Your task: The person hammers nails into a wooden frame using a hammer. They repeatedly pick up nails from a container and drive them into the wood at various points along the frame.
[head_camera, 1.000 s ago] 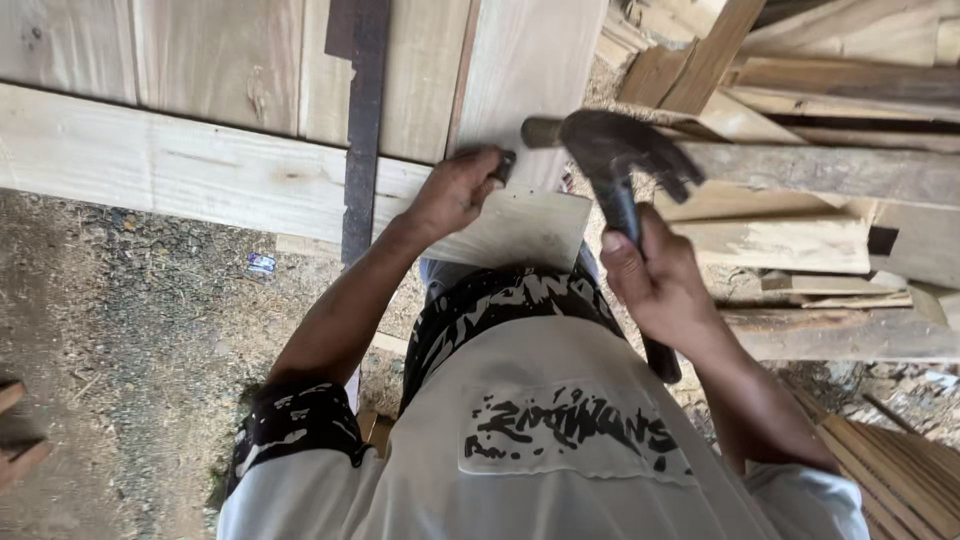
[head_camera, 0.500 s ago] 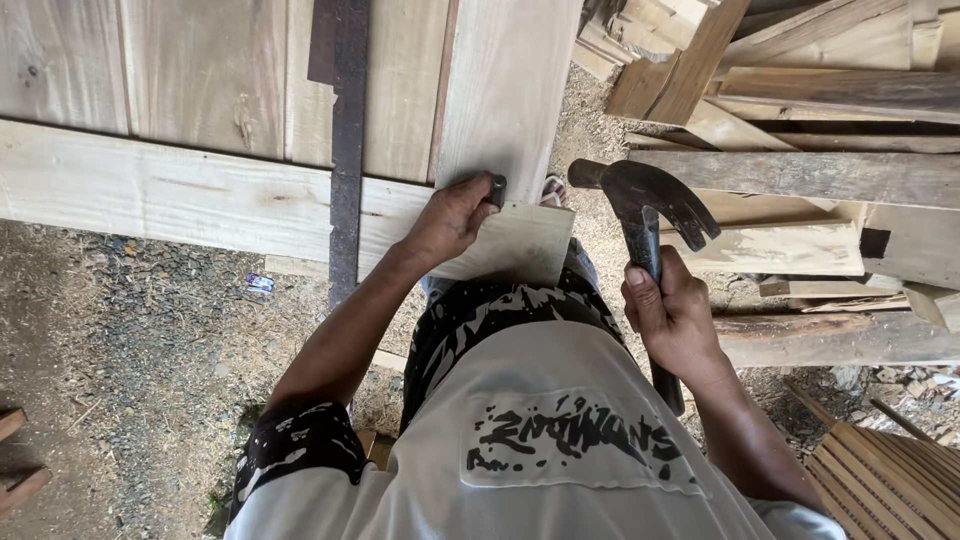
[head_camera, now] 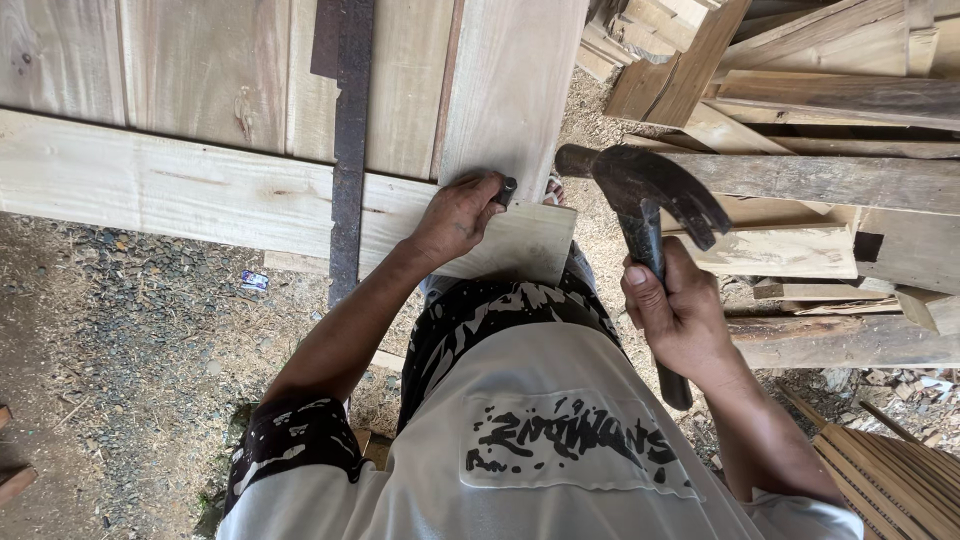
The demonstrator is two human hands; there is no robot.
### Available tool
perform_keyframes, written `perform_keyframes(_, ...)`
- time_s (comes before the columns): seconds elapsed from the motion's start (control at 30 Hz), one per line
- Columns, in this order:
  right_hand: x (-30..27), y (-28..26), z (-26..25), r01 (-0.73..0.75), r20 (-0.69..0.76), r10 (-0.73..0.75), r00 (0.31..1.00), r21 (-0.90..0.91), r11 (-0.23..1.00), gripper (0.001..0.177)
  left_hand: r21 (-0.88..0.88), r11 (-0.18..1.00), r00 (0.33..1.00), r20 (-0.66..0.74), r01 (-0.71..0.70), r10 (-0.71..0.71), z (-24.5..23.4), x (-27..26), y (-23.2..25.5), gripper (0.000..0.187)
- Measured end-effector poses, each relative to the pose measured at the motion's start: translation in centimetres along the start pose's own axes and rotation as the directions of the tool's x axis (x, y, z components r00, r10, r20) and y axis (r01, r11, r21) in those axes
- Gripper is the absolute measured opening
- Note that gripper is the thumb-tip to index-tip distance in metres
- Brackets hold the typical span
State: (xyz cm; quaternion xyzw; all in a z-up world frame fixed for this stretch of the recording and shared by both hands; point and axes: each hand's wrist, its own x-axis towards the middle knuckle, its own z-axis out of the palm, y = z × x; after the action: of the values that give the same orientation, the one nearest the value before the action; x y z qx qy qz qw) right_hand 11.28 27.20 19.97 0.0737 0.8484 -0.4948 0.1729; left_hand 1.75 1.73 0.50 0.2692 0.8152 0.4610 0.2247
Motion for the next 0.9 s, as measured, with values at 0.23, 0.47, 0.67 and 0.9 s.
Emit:
perform_keyframes(0.23,0.1,-5.0,-3.1,0.447,-0.37,-0.37,0.852,0.145,0.883,0.032,0.094,0.99,0.994,-0.006,-0.108,0.109,0.3,0.3,-0.7,0.023)
perform_keyframes(0.47,3.9,1.4,3.6,-0.092,0.212,0.181,0.96,-0.373,0.923,0.028,0.097,0.993,0.995,0.075,-0.072,0.065,0.6,-1.0,-1.3,0.021)
perform_keyframes(0.67,-0.2,-1.6,-1.3,0.255,-0.185,-0.237,0.954,0.08,0.964,0.023,0.118,0.982,0.989,0.026,-0.148,0.146,0.9,-0.5,-1.6,0.028)
perform_keyframes(0.9,2.2,2.2,4.8,-0.021,0.208,0.118,0.971,-0.417,0.909,0.028,0.105,0.979,0.985,-0.001,-0.174,0.175,0.7,-0.3,-1.2,0.033)
